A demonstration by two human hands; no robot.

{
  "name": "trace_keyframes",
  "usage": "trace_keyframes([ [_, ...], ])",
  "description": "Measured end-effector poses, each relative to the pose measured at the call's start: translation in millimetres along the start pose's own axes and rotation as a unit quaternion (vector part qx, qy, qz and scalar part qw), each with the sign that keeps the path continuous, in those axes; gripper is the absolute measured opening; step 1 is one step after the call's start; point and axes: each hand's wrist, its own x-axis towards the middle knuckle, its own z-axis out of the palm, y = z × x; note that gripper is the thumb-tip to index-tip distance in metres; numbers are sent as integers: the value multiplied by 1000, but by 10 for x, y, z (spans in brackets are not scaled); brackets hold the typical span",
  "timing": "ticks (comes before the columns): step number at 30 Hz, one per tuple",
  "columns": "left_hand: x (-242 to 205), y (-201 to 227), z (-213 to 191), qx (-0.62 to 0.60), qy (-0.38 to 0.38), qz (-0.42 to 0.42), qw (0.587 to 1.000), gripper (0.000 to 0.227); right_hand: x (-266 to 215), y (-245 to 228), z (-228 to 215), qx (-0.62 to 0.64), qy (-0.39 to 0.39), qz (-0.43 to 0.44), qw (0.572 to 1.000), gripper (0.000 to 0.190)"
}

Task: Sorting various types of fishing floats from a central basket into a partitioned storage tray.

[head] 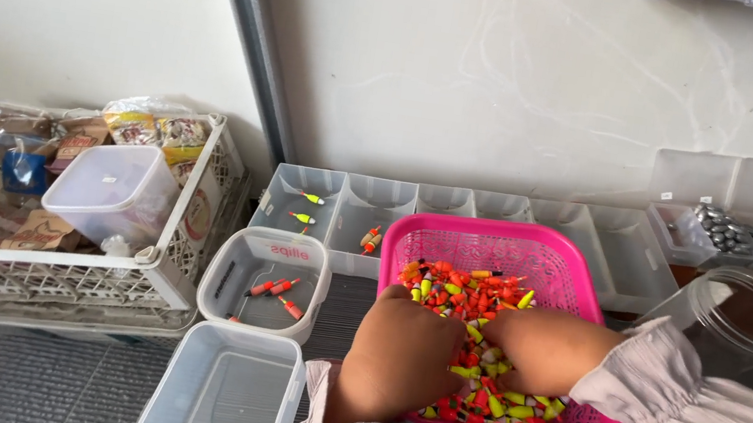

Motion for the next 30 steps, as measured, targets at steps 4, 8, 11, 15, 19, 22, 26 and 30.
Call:
trace_keyframes([
  [4,-21,1,17,-1,-8,12,1000,38,-101,-117,5,42,-5,-12,999,27],
  [8,-24,27,43,-65,91,3,994,46,-175,-173,9,151,102,-48,982,14],
  [11,8,32,75,-42,122,-7,992,36,-148,-174,45,181,192,-86,961,32],
  [15,37,-1,76,-56,87,17,995,29,-133,-68,169,179,254,-93,946,10],
  [19,26,21,58,-38,78,-5,996,24,-190,-53,230,225,337,-148,902,15],
  [22,48,2,41,-28,46,-26,998,22,-118,-21,260,210,369,-159,891,16],
  [26,59,-18,58,-20,1,-76,997,24,-183,-2,206,268,388,-137,871,29],
  [30,71,-40,96,-29,5,-82,996,24,-154,28,244,274,432,-148,847,23],
])
